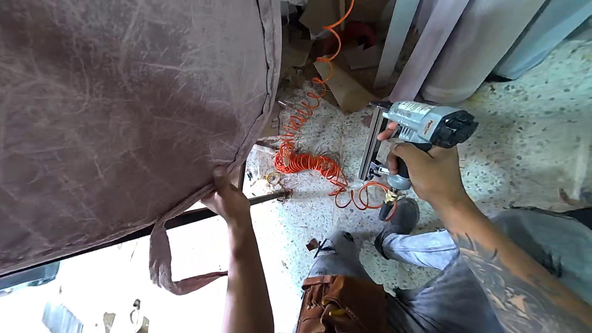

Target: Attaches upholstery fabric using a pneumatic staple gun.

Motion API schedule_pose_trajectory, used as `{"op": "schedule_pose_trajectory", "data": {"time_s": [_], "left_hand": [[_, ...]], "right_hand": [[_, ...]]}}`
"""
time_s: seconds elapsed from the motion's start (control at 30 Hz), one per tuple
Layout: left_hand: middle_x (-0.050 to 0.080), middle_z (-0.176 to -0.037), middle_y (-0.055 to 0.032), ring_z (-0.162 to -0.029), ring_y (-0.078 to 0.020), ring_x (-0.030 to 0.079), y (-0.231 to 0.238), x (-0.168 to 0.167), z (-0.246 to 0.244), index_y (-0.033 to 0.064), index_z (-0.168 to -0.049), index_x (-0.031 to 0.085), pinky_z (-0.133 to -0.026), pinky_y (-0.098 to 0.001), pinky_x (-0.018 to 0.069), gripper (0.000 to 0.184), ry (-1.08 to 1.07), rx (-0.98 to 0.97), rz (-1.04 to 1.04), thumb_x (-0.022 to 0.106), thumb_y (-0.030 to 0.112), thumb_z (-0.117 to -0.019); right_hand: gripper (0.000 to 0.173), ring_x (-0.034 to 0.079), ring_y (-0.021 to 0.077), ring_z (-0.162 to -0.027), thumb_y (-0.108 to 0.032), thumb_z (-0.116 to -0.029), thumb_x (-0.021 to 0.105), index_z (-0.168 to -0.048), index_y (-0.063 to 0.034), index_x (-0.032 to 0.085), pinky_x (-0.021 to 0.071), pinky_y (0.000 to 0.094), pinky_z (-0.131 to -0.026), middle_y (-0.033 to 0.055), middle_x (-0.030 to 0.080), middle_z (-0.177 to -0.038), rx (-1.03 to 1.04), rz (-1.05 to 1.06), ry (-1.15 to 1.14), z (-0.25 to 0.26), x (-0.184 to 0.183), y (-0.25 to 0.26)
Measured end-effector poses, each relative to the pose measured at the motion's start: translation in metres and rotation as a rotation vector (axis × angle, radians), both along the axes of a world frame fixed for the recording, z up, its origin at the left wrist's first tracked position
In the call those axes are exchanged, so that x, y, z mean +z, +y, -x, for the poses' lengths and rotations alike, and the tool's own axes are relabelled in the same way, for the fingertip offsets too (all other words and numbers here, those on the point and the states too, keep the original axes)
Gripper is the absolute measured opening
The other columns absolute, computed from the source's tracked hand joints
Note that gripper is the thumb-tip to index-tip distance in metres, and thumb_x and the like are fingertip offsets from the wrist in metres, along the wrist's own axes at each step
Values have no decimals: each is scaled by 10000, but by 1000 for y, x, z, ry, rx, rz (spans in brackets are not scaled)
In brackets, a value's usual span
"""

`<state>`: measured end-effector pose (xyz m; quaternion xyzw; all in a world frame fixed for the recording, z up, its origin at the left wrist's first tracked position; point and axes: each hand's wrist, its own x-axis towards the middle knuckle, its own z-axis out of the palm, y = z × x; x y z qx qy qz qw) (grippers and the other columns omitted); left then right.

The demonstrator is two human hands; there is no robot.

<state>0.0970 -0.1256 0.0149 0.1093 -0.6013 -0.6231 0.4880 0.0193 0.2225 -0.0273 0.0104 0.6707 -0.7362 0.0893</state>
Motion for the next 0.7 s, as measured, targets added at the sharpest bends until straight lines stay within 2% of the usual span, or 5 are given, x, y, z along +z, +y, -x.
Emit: {"op": "schedule_pose_trajectory", "data": {"time_s": [0.07,0.17,0.33,0.53,0.7], "left_hand": [[695,-1149,-77,-1089,-217,685,-4,5,-4,56,-1312,502,-976,-456,583,555,-15,-45,46,821,208,-883],[702,-1128,-81,-1030,-285,714,-22,-1,-25,97,-1283,512,-916,-517,615,521,-121,-149,179,800,308,-903],[763,-996,-90,-908,-295,757,-21,1,-41,60,-1151,602,-826,-497,646,378,-218,-41,283,812,42,-838],[700,-1085,-53,-1021,-255,709,2,-3,-26,90,-1238,502,-929,-532,600,420,-92,-13,167,749,75,-899],[658,-1188,-103,-1106,-279,676,11,-4,-20,48,-1331,435,-999,-558,562,503,-110,12,138,704,6,-908]], "right_hand": [[395,626,180,-563,-48,-944,554,-1329,-122,599,539,312,-487,53,729,-1180,-10,-16,-10,2,1,2],[382,617,162,-564,-59,-944,559,-1320,-119,592,536,299,-489,45,726,-1161,-10,-10,-10,8,0,4],[389,621,143,-566,-61,-945,569,-1327,-132,596,535,281,-488,26,733,-1134,-9,-21,-21,15,4,6],[381,619,151,-563,-66,-946,574,-1324,-110,595,533,283,-484,45,734,-1116,8,0,-5,23,-2,-1],[358,644,203,-575,-83,-948,597,-1306,-72,596,557,325,-472,91,730,-1109,-2,47,23,29,-9,-8]]}}
